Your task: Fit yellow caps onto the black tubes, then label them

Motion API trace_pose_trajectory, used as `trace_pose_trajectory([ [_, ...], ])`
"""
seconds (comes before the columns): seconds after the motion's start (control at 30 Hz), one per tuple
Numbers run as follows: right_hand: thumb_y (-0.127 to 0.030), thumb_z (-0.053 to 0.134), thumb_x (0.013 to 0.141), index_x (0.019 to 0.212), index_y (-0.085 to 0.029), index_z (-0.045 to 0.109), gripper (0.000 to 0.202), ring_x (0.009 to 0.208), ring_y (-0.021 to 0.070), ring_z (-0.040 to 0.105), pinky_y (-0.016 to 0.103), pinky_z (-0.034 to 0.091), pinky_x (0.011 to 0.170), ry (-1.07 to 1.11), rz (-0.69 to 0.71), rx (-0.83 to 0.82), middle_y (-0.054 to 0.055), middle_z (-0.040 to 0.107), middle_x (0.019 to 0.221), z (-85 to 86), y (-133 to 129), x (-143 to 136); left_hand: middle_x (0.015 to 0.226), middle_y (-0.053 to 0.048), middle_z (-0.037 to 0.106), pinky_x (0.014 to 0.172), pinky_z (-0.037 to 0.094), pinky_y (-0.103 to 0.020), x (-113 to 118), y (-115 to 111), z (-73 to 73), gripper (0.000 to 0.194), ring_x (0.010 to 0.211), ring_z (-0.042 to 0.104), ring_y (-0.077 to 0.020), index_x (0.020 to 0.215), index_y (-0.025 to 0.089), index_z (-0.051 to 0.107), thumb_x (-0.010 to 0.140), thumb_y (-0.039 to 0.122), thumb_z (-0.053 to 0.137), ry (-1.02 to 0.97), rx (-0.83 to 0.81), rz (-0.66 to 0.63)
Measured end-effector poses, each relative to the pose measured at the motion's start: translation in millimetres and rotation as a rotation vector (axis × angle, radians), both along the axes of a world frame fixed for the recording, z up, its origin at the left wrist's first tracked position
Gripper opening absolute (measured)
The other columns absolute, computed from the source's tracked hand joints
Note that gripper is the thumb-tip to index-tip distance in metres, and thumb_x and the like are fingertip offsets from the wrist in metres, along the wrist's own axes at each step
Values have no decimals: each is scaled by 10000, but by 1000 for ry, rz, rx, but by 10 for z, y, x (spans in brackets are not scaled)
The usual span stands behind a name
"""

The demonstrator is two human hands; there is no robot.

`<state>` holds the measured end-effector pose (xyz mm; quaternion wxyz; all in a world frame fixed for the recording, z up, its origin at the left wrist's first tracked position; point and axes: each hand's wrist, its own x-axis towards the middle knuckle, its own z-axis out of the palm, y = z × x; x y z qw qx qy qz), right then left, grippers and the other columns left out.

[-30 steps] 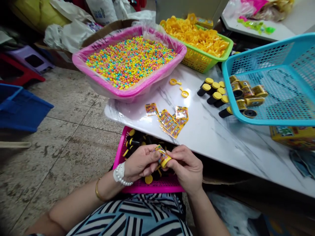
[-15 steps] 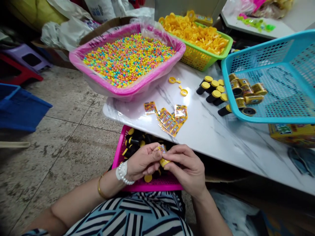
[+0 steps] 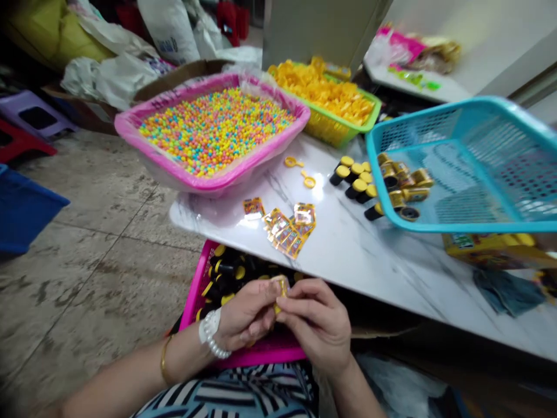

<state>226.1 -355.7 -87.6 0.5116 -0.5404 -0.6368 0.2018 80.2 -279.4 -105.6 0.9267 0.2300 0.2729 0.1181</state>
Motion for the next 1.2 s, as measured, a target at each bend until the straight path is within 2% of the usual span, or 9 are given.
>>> trace_pose_trajectory([
  [0.17,-17,690,800,1070,-257,722,362,801,131,646,233,566,711,-117,-35,99,20,616,908,98,54,75,420,77,508,243,200,-108,184,-6,16,531,248,305,-15,806,156,528,706,641,722,-91,-63,34],
  [0.27,-6,695,789,1068,-258,724,378,814,131,639,246,562,745,-187,-172,154,20,614,920,98,110,131,488,31,589,275,270,-106,262,32,74,501,289,410,-31,857,140,551,737,594,724,-154,-43,48],
  [0.37,-36,701,794,1032,-280,729,342,811,129,631,237,560,676,-69,-296,135,16,585,956,78,148,148,531,0,630,282,280,-123,254,111,145,480,318,471,-61,888,143,561,765,586,696,-147,10,49],
  [0.53,-103,644,860,1160,-330,694,379,726,110,620,230,551,583,190,-206,-47,8,550,966,119,136,131,480,39,546,293,178,-118,187,279,229,487,287,347,-1,745,117,566,775,589,681,-57,112,41],
  [0.63,-106,661,854,1195,-317,692,402,777,129,610,235,524,616,101,-167,-69,17,587,916,124,109,132,475,78,506,308,180,-115,203,299,268,443,296,309,13,791,124,574,737,525,751,-107,106,0],
  [0.77,-49,649,846,1180,-327,701,438,761,119,607,232,511,642,-40,-294,44,9,621,878,51,94,113,442,100,473,288,188,-120,250,222,263,433,277,283,0,787,156,531,740,529,746,-96,64,30],
  [0.93,-51,639,845,1206,-312,690,449,863,153,638,263,557,721,-138,-276,90,42,618,979,54,83,42,431,80,503,252,158,-125,261,159,179,443,249,295,-20,806,161,523,780,573,685,-24,127,61],
  [1.1,-61,648,842,1144,-308,715,396,814,151,656,252,574,670,-210,-227,158,33,629,941,243,146,192,458,23,569,266,192,-130,315,226,196,526,264,351,-36,898,125,574,805,641,608,-79,102,46],
  [1.2,-90,686,823,1104,-317,736,365,811,160,644,275,560,693,-442,-466,322,36,640,957,542,314,661,543,-7,631,291,202,-132,296,266,273,578,302,389,-40,1088,111,574,796,604,644,-90,110,39],
])
